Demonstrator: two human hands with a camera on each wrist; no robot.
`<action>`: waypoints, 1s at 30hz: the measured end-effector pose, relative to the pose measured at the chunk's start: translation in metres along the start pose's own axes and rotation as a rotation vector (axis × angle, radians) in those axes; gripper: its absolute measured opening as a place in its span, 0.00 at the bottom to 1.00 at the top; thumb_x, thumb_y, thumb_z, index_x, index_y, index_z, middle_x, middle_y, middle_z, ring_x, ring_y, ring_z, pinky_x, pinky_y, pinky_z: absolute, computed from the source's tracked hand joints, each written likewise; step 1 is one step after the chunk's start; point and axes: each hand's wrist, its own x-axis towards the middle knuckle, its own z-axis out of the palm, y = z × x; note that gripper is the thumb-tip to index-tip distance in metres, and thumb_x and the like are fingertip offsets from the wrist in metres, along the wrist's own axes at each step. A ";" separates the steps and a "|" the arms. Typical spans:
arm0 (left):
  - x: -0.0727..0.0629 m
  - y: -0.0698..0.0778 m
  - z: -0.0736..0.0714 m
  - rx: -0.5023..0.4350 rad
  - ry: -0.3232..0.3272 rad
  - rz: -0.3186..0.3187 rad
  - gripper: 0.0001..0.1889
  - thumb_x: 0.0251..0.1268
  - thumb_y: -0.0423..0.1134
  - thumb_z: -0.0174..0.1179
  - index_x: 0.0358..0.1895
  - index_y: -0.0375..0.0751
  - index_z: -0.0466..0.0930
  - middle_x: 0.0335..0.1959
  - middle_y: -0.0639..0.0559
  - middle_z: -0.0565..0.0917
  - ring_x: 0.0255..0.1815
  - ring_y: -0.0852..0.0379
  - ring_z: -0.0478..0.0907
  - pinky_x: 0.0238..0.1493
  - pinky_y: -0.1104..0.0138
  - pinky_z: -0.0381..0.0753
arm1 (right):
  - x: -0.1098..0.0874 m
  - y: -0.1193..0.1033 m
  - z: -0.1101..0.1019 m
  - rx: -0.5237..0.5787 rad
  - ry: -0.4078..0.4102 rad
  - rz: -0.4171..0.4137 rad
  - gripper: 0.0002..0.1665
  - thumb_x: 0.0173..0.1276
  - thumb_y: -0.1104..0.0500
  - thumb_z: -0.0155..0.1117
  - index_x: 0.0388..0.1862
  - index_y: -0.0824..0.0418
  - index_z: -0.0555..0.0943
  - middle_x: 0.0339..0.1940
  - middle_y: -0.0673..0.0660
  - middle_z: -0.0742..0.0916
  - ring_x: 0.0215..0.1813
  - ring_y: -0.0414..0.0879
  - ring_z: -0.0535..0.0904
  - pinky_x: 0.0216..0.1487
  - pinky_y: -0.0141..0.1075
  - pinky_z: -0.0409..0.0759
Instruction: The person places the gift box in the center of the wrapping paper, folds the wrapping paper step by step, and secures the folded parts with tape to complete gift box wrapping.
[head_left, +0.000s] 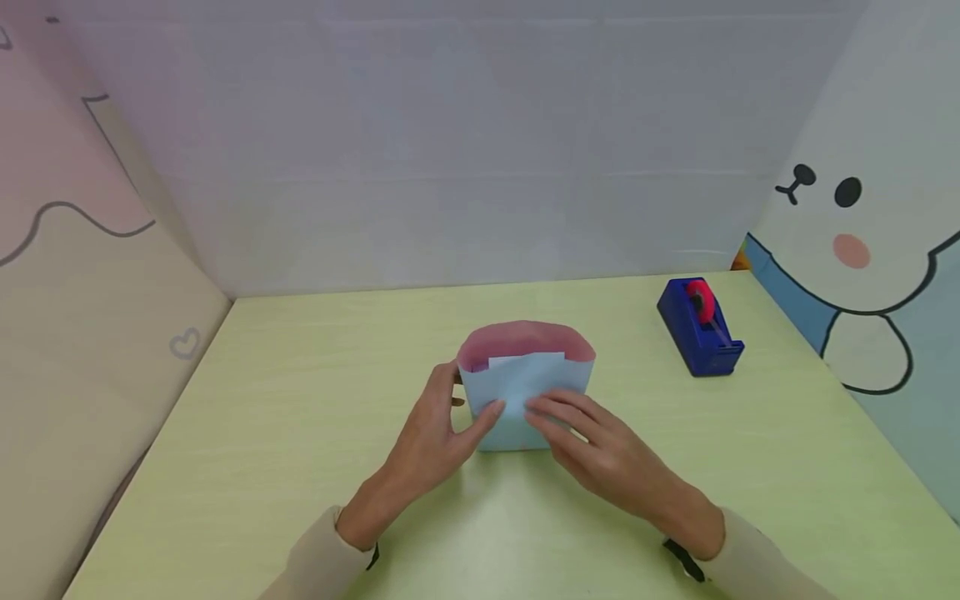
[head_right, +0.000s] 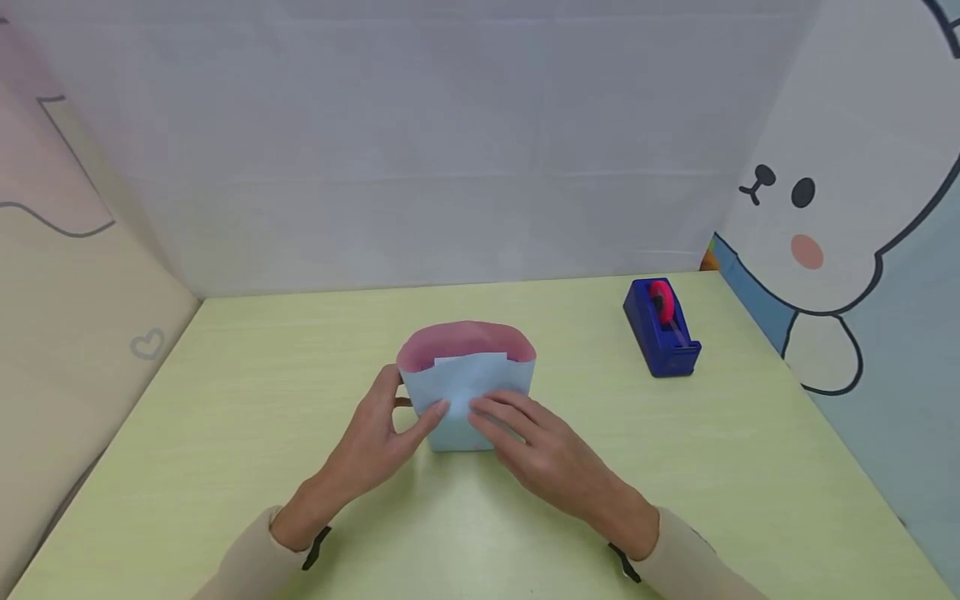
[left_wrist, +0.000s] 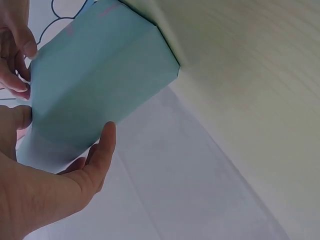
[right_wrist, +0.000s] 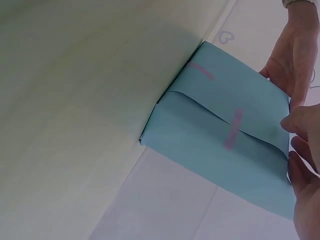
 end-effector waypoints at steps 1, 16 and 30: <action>0.000 0.000 0.000 0.009 0.005 0.000 0.34 0.69 0.45 0.69 0.71 0.36 0.65 0.61 0.47 0.74 0.56 0.53 0.76 0.52 0.53 0.84 | 0.000 0.000 0.000 -0.006 -0.005 -0.004 0.22 0.85 0.57 0.45 0.62 0.67 0.81 0.62 0.60 0.84 0.61 0.56 0.80 0.68 0.39 0.74; -0.001 0.001 -0.003 0.032 0.023 0.018 0.32 0.69 0.44 0.68 0.69 0.35 0.66 0.60 0.48 0.75 0.58 0.55 0.76 0.51 0.59 0.85 | 0.002 0.001 -0.003 -0.043 -0.037 -0.024 0.23 0.85 0.58 0.44 0.64 0.68 0.80 0.63 0.61 0.84 0.61 0.56 0.81 0.65 0.41 0.77; 0.000 0.002 -0.003 0.083 0.022 0.015 0.31 0.69 0.45 0.68 0.67 0.34 0.67 0.58 0.46 0.76 0.54 0.52 0.78 0.51 0.58 0.85 | 0.002 -0.001 -0.002 -0.058 -0.073 0.012 0.24 0.85 0.57 0.42 0.65 0.68 0.79 0.65 0.61 0.83 0.65 0.56 0.79 0.65 0.40 0.77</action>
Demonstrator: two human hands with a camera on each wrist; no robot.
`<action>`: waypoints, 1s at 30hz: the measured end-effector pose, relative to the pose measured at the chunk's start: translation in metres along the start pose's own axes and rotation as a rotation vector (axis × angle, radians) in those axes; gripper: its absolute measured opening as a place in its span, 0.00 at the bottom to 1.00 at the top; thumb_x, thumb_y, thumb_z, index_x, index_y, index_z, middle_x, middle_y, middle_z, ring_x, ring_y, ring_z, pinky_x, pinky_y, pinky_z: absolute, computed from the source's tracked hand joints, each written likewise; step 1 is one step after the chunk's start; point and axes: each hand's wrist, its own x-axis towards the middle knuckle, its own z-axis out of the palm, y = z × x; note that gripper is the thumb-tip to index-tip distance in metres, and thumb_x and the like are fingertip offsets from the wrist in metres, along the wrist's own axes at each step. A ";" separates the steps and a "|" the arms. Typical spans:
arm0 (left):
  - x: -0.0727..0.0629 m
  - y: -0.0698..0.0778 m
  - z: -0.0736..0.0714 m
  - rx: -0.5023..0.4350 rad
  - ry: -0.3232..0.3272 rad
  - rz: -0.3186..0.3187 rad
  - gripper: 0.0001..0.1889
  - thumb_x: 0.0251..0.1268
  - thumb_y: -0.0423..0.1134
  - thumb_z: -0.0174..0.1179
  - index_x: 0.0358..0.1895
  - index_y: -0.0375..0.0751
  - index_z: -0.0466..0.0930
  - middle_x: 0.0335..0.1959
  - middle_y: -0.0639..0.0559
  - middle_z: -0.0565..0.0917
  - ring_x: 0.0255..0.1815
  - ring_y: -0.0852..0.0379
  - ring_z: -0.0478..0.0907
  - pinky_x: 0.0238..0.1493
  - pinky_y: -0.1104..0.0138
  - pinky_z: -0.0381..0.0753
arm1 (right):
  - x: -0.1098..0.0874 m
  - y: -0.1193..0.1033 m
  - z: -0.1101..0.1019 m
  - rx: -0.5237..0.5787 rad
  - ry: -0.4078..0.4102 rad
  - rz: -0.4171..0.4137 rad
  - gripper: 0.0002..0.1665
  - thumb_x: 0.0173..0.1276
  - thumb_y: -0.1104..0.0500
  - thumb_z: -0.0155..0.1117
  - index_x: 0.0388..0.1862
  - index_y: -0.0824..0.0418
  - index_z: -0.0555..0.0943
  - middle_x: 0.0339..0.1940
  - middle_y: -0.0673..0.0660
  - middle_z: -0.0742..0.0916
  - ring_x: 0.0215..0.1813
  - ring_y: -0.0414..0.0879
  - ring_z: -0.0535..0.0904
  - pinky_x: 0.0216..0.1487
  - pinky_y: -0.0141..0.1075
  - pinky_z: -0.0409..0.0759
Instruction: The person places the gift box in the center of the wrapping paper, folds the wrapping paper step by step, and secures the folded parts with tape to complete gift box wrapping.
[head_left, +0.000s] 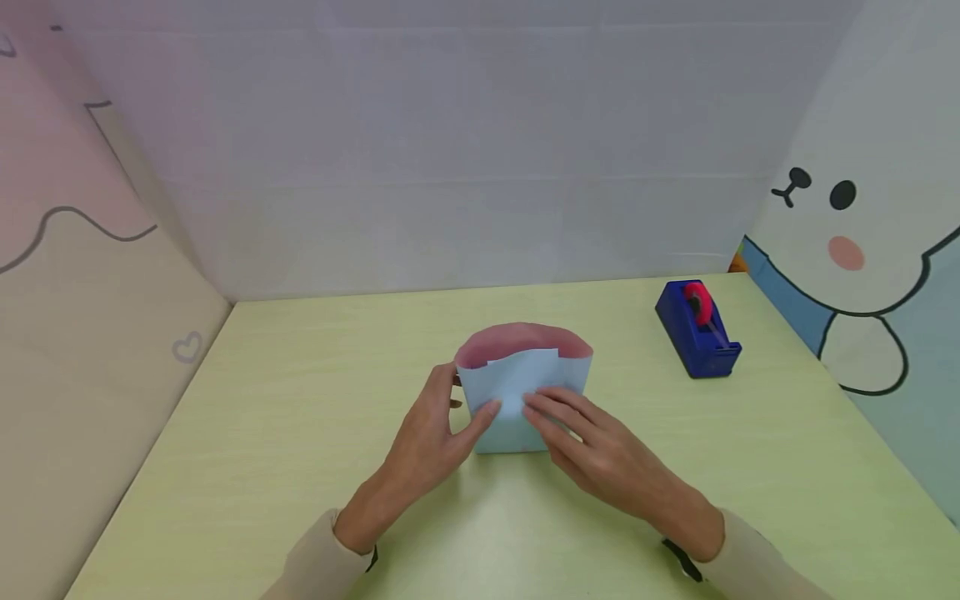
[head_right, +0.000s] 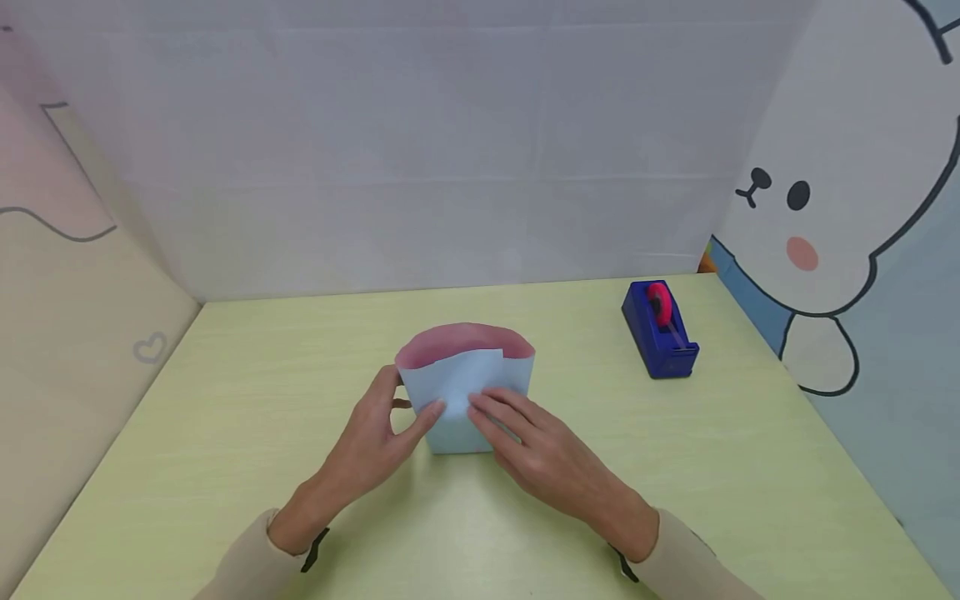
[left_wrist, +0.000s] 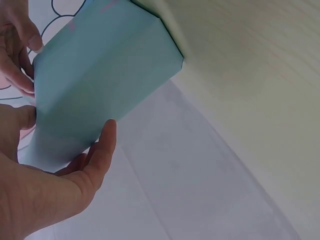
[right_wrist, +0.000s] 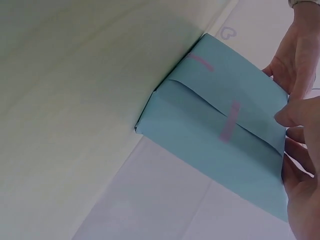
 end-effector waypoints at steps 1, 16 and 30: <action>0.000 0.000 0.001 0.014 0.008 0.003 0.31 0.69 0.45 0.69 0.67 0.34 0.67 0.58 0.46 0.76 0.54 0.52 0.79 0.50 0.59 0.85 | -0.001 0.000 0.000 -0.004 -0.011 0.007 0.25 0.86 0.56 0.42 0.66 0.68 0.79 0.66 0.62 0.82 0.65 0.56 0.79 0.66 0.40 0.77; -0.009 0.026 0.020 0.659 0.338 0.646 0.15 0.79 0.34 0.49 0.47 0.31 0.86 0.46 0.40 0.85 0.49 0.44 0.82 0.56 0.57 0.81 | 0.001 -0.004 0.004 -0.064 -0.052 0.043 0.26 0.86 0.55 0.42 0.68 0.70 0.76 0.66 0.63 0.81 0.67 0.57 0.78 0.65 0.44 0.78; -0.007 0.030 0.029 0.768 0.277 0.586 0.16 0.78 0.32 0.47 0.47 0.29 0.86 0.45 0.40 0.88 0.47 0.46 0.84 0.59 0.57 0.80 | 0.014 -0.013 0.002 -0.189 -0.056 0.088 0.29 0.86 0.57 0.33 0.65 0.75 0.75 0.64 0.69 0.81 0.67 0.62 0.77 0.63 0.48 0.79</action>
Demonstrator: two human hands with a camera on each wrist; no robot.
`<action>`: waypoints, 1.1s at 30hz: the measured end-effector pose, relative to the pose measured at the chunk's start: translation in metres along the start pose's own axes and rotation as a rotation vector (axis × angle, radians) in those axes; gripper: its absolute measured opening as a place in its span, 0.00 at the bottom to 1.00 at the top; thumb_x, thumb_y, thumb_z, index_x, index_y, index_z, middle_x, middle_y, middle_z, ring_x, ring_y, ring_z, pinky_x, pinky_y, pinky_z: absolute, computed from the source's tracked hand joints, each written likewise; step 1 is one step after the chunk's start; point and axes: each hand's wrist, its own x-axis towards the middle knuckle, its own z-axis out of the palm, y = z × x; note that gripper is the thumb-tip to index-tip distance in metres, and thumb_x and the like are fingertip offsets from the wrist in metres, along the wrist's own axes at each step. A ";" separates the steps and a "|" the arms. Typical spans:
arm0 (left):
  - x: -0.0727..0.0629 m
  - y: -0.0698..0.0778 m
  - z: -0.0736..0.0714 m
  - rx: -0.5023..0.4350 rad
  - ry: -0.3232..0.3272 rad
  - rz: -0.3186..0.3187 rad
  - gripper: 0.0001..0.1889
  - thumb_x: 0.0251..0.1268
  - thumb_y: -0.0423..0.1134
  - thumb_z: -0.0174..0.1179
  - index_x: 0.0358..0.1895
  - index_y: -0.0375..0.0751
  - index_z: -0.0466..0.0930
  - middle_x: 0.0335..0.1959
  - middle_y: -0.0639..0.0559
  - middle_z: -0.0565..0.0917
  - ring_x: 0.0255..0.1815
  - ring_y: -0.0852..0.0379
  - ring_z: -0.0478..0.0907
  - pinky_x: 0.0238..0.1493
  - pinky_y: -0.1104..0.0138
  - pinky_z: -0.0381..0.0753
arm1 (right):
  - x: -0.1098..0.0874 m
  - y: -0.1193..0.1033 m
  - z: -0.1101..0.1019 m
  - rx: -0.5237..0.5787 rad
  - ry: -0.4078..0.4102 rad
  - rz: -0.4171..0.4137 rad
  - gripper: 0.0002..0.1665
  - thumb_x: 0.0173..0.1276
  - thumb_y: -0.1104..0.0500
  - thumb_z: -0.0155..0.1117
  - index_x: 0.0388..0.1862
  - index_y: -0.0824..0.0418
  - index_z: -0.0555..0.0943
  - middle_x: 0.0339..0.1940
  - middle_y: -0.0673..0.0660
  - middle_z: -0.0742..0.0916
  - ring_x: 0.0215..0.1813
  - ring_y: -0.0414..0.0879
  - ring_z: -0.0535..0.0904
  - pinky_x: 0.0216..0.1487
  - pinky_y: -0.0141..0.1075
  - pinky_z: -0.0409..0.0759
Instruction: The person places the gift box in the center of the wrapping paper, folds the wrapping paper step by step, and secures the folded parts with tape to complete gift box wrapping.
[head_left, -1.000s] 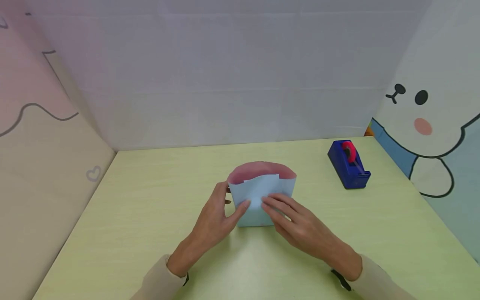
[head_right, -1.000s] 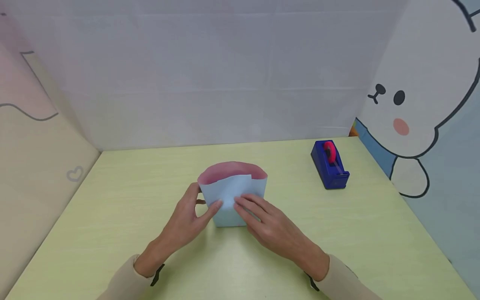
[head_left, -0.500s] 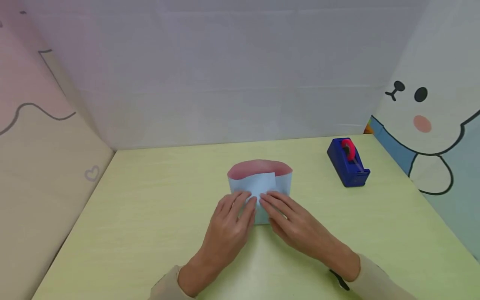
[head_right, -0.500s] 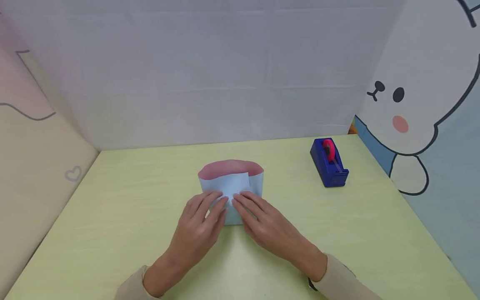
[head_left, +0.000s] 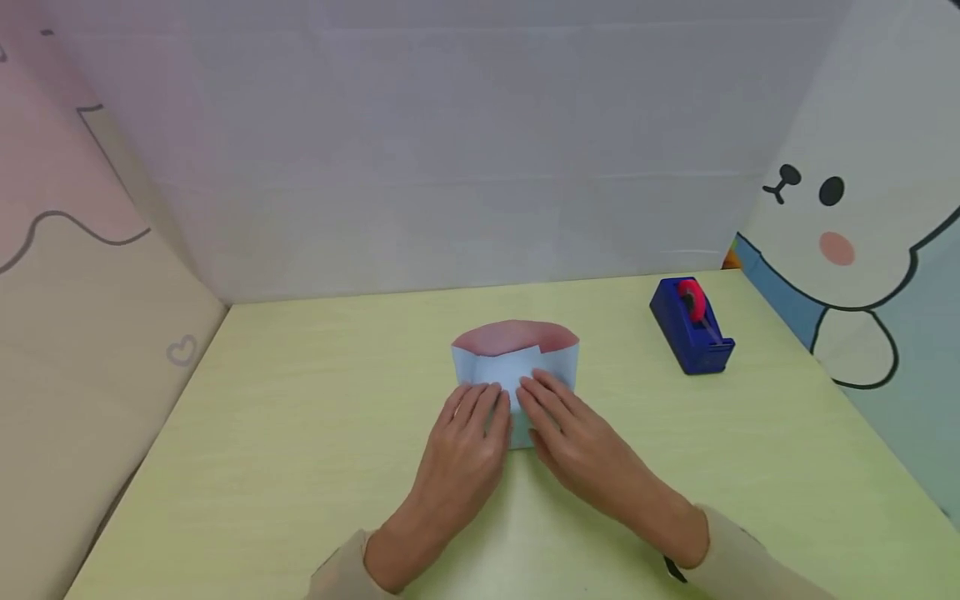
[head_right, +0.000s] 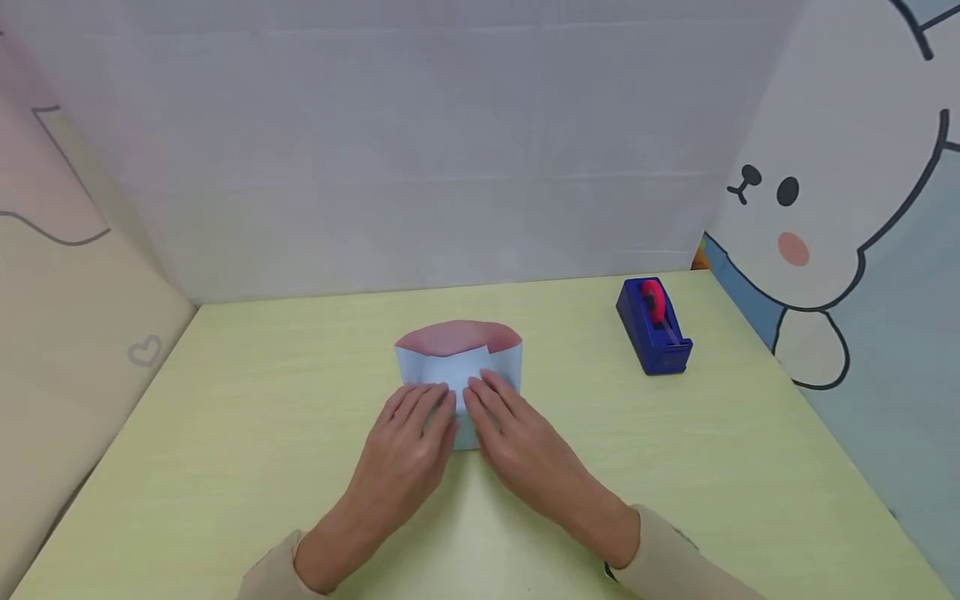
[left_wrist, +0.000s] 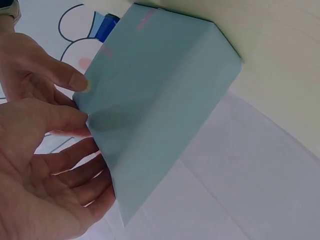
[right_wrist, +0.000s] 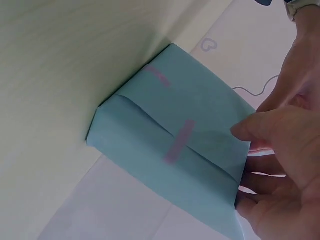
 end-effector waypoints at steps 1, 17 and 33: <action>0.001 0.001 0.000 0.004 -0.011 -0.004 0.15 0.76 0.33 0.50 0.47 0.29 0.86 0.45 0.40 0.88 0.48 0.46 0.84 0.58 0.57 0.81 | 0.001 -0.001 0.000 -0.014 -0.002 0.001 0.30 0.85 0.57 0.33 0.65 0.76 0.76 0.64 0.70 0.81 0.67 0.62 0.77 0.63 0.48 0.79; 0.011 -0.002 0.003 0.021 0.063 -0.093 0.17 0.79 0.26 0.43 0.48 0.30 0.86 0.45 0.41 0.87 0.47 0.45 0.82 0.53 0.56 0.81 | 0.014 -0.003 0.001 -0.129 -0.049 0.016 0.33 0.86 0.55 0.30 0.60 0.75 0.80 0.59 0.68 0.85 0.59 0.60 0.81 0.63 0.47 0.79; 0.009 -0.011 0.011 -0.256 0.145 -0.514 0.43 0.54 0.24 0.72 0.73 0.18 0.59 0.55 0.31 0.73 0.53 0.38 0.73 0.47 0.55 0.85 | 0.019 0.003 0.003 0.058 0.084 0.083 0.17 0.84 0.61 0.48 0.53 0.71 0.82 0.49 0.63 0.88 0.50 0.56 0.85 0.53 0.45 0.85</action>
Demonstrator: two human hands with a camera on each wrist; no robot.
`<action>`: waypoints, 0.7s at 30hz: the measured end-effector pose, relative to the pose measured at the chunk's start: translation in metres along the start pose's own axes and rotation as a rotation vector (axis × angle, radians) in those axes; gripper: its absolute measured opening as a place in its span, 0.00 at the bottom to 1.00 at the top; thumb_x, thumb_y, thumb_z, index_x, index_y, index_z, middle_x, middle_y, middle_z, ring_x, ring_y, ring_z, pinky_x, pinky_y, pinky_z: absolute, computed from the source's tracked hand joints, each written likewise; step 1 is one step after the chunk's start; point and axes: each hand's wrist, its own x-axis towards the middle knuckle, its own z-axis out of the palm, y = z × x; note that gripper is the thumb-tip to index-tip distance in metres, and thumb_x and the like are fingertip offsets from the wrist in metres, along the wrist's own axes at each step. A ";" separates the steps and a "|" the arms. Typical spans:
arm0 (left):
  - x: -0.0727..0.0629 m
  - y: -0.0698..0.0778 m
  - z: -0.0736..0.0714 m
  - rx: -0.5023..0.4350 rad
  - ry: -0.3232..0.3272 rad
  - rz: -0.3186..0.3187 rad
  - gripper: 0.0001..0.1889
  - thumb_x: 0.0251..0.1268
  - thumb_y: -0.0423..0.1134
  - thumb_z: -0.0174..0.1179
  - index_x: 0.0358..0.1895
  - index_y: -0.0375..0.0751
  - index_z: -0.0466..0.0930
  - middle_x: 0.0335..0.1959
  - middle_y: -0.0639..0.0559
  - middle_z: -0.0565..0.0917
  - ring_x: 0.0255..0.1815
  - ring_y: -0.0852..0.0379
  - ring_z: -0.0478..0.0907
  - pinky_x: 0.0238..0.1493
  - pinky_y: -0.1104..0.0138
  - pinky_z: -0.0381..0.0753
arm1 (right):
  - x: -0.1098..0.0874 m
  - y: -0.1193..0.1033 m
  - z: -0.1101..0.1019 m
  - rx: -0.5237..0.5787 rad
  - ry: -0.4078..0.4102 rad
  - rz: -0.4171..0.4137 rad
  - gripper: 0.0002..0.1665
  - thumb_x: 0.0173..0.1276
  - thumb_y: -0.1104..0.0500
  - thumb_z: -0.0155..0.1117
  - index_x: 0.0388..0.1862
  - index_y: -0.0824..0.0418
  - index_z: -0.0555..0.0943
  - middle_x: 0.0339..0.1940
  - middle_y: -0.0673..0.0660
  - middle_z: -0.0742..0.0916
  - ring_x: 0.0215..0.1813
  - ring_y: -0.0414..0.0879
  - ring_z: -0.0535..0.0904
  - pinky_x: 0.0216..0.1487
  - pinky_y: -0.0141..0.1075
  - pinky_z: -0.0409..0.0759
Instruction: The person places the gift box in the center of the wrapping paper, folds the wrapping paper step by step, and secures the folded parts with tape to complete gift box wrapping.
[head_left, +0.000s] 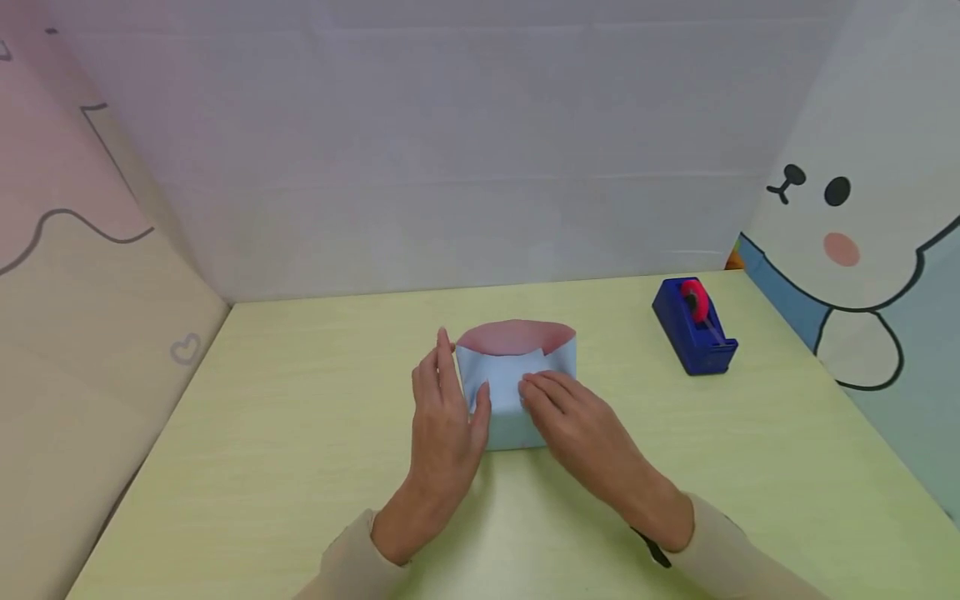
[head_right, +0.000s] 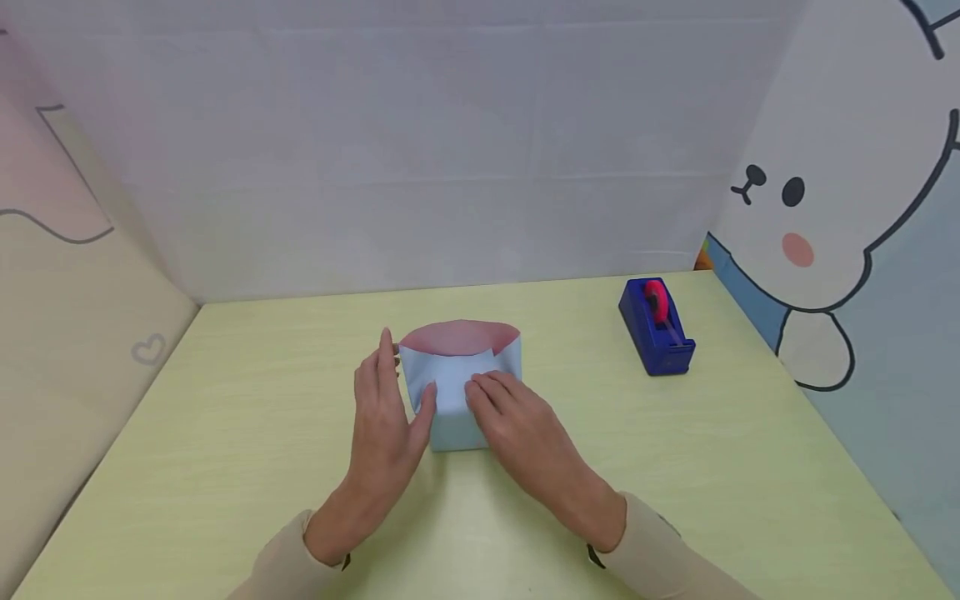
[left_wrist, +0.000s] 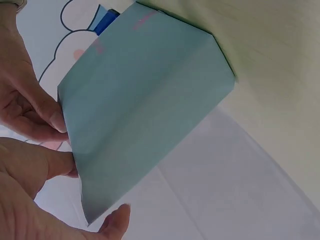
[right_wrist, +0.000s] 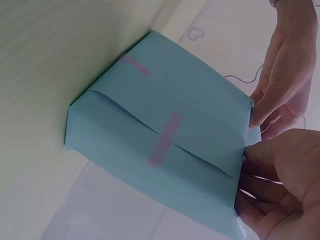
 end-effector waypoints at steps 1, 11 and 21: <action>0.000 0.000 0.000 -0.019 -0.006 -0.003 0.42 0.54 0.23 0.72 0.72 0.18 0.60 0.54 0.31 0.74 0.52 0.38 0.75 0.47 0.55 0.86 | 0.000 0.000 -0.001 0.014 0.007 0.009 0.13 0.81 0.62 0.56 0.52 0.70 0.82 0.48 0.63 0.88 0.50 0.56 0.85 0.52 0.45 0.86; -0.001 0.000 -0.004 -0.105 -0.105 -0.081 0.31 0.61 0.26 0.69 0.66 0.18 0.68 0.50 0.32 0.78 0.46 0.42 0.79 0.44 0.56 0.86 | -0.001 -0.001 -0.005 -0.022 0.140 0.139 0.16 0.71 0.60 0.71 0.50 0.70 0.82 0.48 0.63 0.86 0.49 0.59 0.81 0.52 0.47 0.85; 0.001 -0.001 -0.006 -0.241 -0.179 -0.197 0.19 0.64 0.26 0.65 0.57 0.24 0.75 0.46 0.37 0.81 0.45 0.45 0.82 0.43 0.58 0.88 | -0.002 0.002 -0.006 -0.039 0.158 0.407 0.59 0.58 0.54 0.82 0.78 0.74 0.59 0.66 0.73 0.76 0.57 0.64 0.79 0.47 0.51 0.86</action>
